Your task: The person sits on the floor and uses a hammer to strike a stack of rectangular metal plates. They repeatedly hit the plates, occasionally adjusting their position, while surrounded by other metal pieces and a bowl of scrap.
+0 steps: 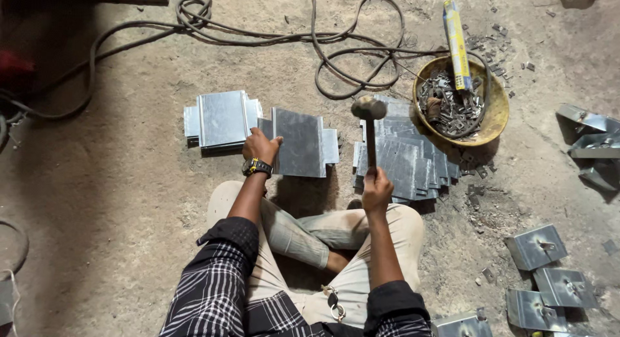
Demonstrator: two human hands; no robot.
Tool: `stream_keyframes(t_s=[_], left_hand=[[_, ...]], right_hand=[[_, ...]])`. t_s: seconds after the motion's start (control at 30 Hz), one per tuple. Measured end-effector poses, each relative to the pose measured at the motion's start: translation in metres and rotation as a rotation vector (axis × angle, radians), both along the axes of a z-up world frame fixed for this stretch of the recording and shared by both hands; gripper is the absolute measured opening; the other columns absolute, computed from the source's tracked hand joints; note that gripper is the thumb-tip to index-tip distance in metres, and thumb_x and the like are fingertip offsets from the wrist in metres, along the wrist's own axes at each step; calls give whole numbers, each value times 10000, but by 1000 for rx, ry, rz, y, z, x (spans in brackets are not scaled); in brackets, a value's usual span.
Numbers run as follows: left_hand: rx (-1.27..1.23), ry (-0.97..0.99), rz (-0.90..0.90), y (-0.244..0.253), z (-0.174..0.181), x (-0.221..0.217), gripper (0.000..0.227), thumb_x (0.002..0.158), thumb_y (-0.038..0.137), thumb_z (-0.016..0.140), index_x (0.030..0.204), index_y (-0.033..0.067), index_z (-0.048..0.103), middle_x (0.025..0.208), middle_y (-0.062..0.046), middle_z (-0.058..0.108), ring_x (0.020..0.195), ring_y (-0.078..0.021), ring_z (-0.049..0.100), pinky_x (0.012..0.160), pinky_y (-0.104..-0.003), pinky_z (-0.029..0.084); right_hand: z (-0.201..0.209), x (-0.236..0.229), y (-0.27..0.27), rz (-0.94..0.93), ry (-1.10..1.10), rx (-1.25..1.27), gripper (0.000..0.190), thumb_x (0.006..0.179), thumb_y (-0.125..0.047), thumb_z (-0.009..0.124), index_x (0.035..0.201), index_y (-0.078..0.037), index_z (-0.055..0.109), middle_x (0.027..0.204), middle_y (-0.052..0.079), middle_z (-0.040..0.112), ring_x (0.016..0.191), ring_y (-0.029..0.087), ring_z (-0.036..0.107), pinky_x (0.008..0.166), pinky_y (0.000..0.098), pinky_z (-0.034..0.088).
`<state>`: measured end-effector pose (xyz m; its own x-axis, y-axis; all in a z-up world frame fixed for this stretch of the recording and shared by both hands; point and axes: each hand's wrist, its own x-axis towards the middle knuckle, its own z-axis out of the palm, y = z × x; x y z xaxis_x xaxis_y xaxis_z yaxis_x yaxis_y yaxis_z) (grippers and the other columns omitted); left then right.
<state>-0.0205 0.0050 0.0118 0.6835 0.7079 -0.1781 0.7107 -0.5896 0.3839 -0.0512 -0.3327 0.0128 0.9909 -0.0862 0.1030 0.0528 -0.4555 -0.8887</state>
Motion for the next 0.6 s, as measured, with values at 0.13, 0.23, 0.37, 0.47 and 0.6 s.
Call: stream_keyframes(t_s=[0.13,0.23,0.37,0.47,0.6], left_hand=[[8,-31,-33,1,5,-2,727,745,552,872,1148,13,596,1002,-201,744,921,-364,742,750,-459,615],[-10,-21,-17,2,3,-1,713,742,549,869,1137,21,597,1015,-200,741,935,-368,741,763,-466,612],[10,-80,-6,2,0,-2,688,752,534,867,1117,15,599,994,-218,739,918,-392,735,765,-479,605],[46,-108,26,-1,-6,-5,682,756,550,867,1079,10,602,970,-223,736,897,-402,732,751,-488,601],[29,-171,36,3,-4,3,631,748,499,877,1052,19,605,942,-219,739,880,-403,736,750,-491,599]], right_hand=[[-16,14,16,37,-103,19,332,1034,-234,501,821,8,582,637,167,543,576,300,496,559,481,360],[-43,17,22,47,-69,-85,325,1024,-276,530,880,-4,635,688,217,602,623,381,573,580,504,412],[-59,15,21,81,13,-212,389,1031,-327,546,838,-6,654,775,278,653,754,478,638,665,533,458],[-61,6,16,71,31,-184,402,1045,-331,519,882,14,645,831,292,658,818,492,642,706,540,460],[-61,6,22,60,27,-195,391,1037,-327,527,897,15,654,831,289,656,830,503,624,707,540,452]])
